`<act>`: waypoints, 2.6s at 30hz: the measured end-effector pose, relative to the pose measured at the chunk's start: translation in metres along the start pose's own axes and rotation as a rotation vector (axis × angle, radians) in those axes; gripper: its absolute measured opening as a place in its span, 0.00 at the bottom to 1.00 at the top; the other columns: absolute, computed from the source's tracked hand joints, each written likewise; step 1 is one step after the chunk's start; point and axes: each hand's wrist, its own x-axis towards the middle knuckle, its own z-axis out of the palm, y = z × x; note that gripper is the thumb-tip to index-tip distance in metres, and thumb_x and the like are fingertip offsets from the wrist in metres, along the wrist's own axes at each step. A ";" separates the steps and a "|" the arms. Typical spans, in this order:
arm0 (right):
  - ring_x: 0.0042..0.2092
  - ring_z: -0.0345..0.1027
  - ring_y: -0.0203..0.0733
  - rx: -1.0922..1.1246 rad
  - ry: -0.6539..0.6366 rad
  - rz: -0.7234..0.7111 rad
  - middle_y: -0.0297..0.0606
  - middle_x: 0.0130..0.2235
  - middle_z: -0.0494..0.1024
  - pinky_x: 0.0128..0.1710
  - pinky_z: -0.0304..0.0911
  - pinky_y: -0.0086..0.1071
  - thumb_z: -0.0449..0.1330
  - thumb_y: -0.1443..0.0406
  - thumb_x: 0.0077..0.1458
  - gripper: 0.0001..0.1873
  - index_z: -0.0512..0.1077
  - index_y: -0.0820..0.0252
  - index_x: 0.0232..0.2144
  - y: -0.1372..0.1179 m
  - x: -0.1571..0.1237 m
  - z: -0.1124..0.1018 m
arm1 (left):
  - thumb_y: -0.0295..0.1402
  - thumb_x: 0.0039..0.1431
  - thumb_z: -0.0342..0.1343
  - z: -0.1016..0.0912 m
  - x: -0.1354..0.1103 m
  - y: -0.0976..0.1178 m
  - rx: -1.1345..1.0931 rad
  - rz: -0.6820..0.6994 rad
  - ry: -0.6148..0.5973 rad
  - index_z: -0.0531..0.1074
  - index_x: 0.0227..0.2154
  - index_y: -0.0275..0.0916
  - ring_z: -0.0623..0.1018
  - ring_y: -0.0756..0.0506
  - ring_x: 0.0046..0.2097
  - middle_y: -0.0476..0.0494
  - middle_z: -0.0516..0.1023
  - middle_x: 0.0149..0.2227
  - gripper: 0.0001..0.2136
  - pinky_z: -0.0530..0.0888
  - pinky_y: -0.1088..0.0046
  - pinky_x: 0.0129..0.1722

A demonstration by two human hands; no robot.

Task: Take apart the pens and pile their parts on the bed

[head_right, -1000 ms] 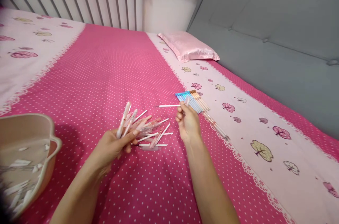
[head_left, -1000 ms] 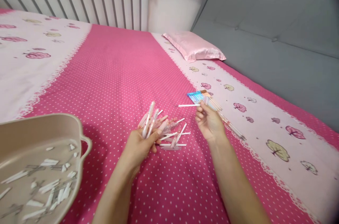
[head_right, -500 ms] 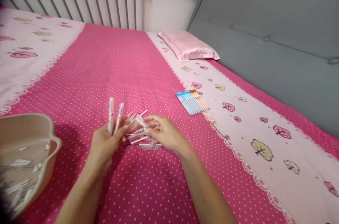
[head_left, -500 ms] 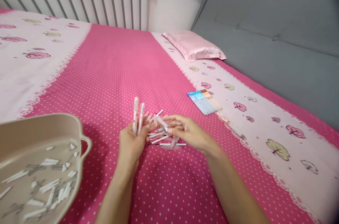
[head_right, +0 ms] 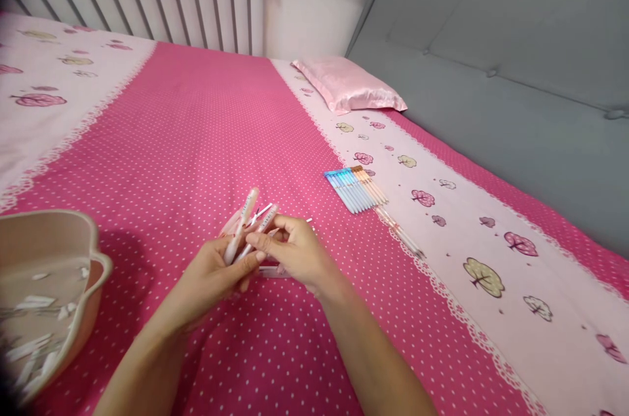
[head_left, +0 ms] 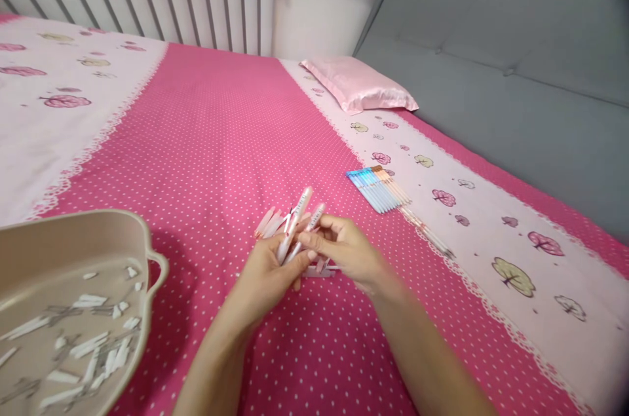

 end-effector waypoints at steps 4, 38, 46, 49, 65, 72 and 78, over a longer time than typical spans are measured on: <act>0.24 0.65 0.30 0.102 0.139 -0.012 0.31 0.23 0.73 0.24 0.62 0.25 0.65 0.61 0.42 0.11 0.71 0.62 0.25 -0.001 0.004 -0.002 | 0.40 0.52 0.55 -0.003 0.000 -0.003 -0.060 -0.025 -0.050 0.69 0.21 0.36 0.63 0.56 0.16 0.53 0.67 0.15 0.12 0.58 0.82 0.15; 0.21 0.60 0.29 0.065 0.345 -0.182 0.29 0.18 0.69 0.22 0.56 0.24 0.66 0.60 0.41 0.12 0.72 0.63 0.22 0.003 0.012 -0.010 | 0.43 0.48 0.57 0.000 0.010 -0.016 0.037 0.017 0.359 0.68 0.15 0.35 0.59 0.56 0.15 0.53 0.63 0.12 0.16 0.55 0.81 0.14; 0.27 0.62 0.29 0.094 0.154 -0.216 0.30 0.24 0.70 0.28 0.59 0.24 0.64 0.63 0.45 0.07 0.74 0.60 0.28 -0.002 0.007 -0.010 | 0.47 0.52 0.51 -0.001 0.008 -0.011 -0.255 -0.110 0.296 0.65 0.15 0.35 0.52 0.59 0.11 0.52 0.64 0.11 0.20 0.50 0.81 0.12; 0.28 0.62 0.30 0.167 0.173 -0.191 0.30 0.24 0.70 0.30 0.60 0.24 0.65 0.63 0.44 0.07 0.75 0.60 0.27 -0.002 0.007 -0.012 | 0.46 0.52 0.52 -0.003 0.008 -0.009 -0.259 -0.081 0.356 0.69 0.20 0.34 0.53 0.59 0.12 0.52 0.68 0.14 0.18 0.52 0.82 0.12; 0.24 0.63 0.27 0.322 0.274 -0.101 0.29 0.21 0.70 0.26 0.62 0.21 0.67 0.63 0.40 0.10 0.73 0.64 0.26 -0.001 0.010 -0.014 | 0.33 0.35 0.67 -0.001 0.009 -0.012 -0.204 0.101 0.434 0.74 0.31 0.35 0.66 0.56 0.19 0.58 0.63 0.16 0.16 0.69 0.81 0.21; 0.24 0.63 0.26 0.320 0.286 -0.090 0.29 0.22 0.71 0.26 0.61 0.21 0.68 0.64 0.39 0.11 0.73 0.64 0.26 0.000 0.012 -0.012 | 0.40 0.44 0.61 -0.005 0.011 -0.018 0.093 0.112 0.497 0.74 0.26 0.36 0.69 0.53 0.21 0.51 0.70 0.19 0.12 0.67 0.81 0.19; 0.26 0.66 0.28 0.306 0.298 -0.106 0.30 0.25 0.73 0.28 0.62 0.23 0.68 0.67 0.37 0.13 0.72 0.63 0.29 -0.001 0.010 -0.010 | 0.48 0.47 0.55 -0.007 0.012 -0.023 0.045 -0.009 0.459 0.72 0.21 0.34 0.64 0.54 0.15 0.52 0.65 0.14 0.19 0.61 0.80 0.12</act>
